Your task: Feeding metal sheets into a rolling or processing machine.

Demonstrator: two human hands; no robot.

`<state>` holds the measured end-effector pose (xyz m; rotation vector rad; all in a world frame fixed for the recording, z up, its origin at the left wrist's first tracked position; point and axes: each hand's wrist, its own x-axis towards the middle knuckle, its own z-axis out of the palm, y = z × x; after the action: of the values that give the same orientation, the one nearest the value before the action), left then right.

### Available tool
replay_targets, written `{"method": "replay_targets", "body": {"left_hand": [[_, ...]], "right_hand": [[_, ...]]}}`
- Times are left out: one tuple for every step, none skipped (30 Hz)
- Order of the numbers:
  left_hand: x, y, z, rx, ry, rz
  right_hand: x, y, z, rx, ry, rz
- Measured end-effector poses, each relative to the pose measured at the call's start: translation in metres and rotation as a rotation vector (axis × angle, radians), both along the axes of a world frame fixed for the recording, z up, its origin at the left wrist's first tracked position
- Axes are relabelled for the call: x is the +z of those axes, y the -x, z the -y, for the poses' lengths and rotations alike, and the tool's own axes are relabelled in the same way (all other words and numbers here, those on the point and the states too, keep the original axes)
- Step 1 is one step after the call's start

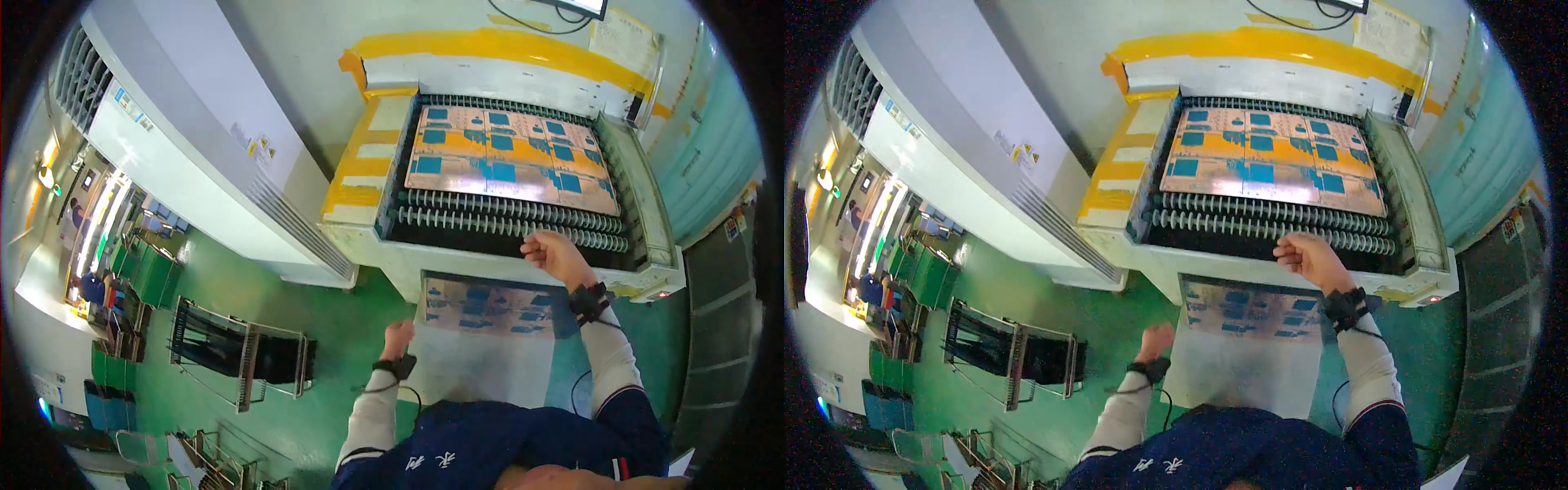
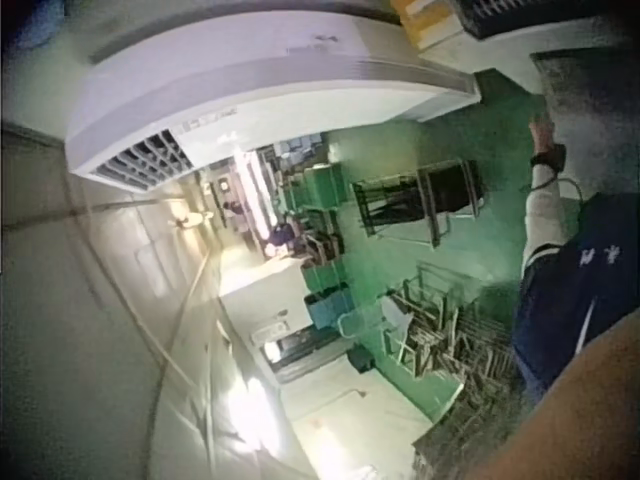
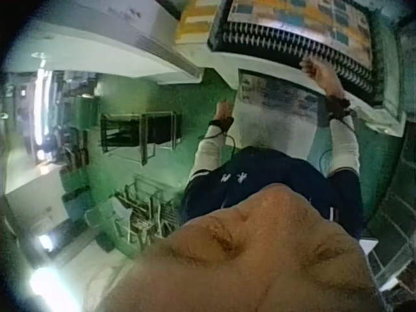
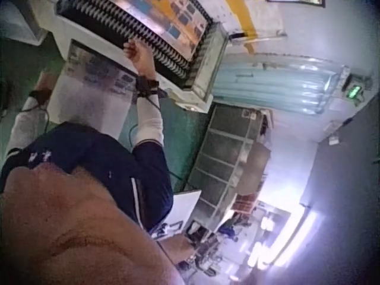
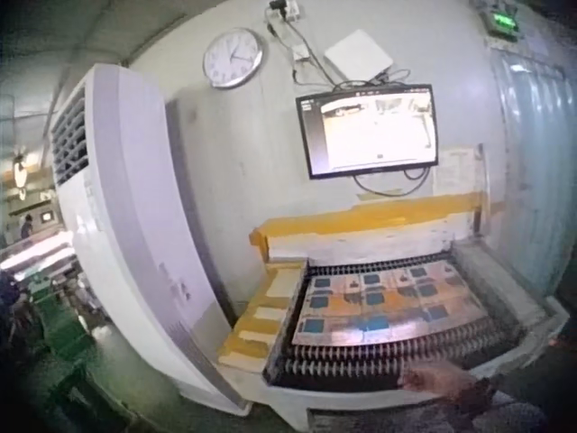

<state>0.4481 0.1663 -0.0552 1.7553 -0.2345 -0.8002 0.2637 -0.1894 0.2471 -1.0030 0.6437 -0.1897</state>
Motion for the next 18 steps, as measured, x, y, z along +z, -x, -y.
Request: {"method": "replay_targets", "body": {"left_hand": [[0.043, 0.001, 0.020, 0.009, 0.042, -0.028], [-0.002, -0.030, 0.009, -0.044, -0.056, 0.167], [0.031, -0.014, 0.046, -0.017, -0.050, 0.155], [0.050, -0.014, 0.055, 0.017, 0.011, 0.305], [0.075, -0.008, 0.069, 0.049, 0.020, 0.300], [0.095, -0.007, 0.077, 0.089, 0.030, 0.311], [0.096, -0.010, 0.081, 0.074, 0.043, 0.230], [0.094, -0.012, 0.085, 0.053, 0.058, 0.151], [0.083, -0.016, 0.086, 0.043, 0.063, 0.215], [0.066, -0.019, 0.090, 0.024, 0.074, 0.280], [0.057, -0.017, 0.096, 0.004, 0.088, 0.312], [0.050, -0.015, 0.102, -0.015, 0.104, 0.345], [0.047, -0.014, 0.103, -0.018, 0.118, 0.354], [0.047, -0.012, 0.105, -0.024, 0.115, 0.352], [0.047, -0.011, 0.105, -0.025, 0.108, 0.355], [0.051, -0.011, 0.100, -0.017, 0.074, 0.352], [0.060, -0.011, 0.096, -0.022, 0.046, 0.333], [0.068, -0.009, 0.093, -0.029, 0.017, 0.313]], "right_hand": [[-0.002, 0.014, -0.009, 0.041, 0.000, 0.002], [0.004, 0.010, -0.027, 0.091, -0.004, -0.004], [-0.006, 0.037, -0.030, 0.053, 0.000, -0.074], [-0.013, 0.047, -0.040, 0.072, -0.006, -0.110], [-0.025, 0.064, -0.042, 0.036, -0.038, -0.161], [-0.041, 0.081, -0.044, 0.002, -0.030, -0.183], [-0.057, 0.100, -0.044, -0.035, -0.016, -0.200], [-0.073, 0.118, -0.040, -0.078, -0.001, -0.214], [-0.085, 0.134, -0.033, -0.156, -0.046, -0.284], [-0.120, 0.167, -0.019, -0.137, 0.344, -0.281], [-0.148, 0.207, 0.002, -0.045, 0.717, -0.338], [-0.175, 0.246, 0.022, -0.003, 1.104, -0.426], [-0.188, 0.274, 0.042, 0.132, 1.470, -0.566], [-0.198, 0.292, 0.057, -0.337, 0.805, -0.533], [-0.207, 0.298, 0.064, -0.731, 0.100, -0.442], [-0.209, 0.292, 0.064, -0.757, 0.122, -0.485], [-0.206, 0.287, 0.065, -0.784, 0.150, -0.523], [-0.203, 0.283, 0.065, -0.812, 0.176, -0.565]]}}
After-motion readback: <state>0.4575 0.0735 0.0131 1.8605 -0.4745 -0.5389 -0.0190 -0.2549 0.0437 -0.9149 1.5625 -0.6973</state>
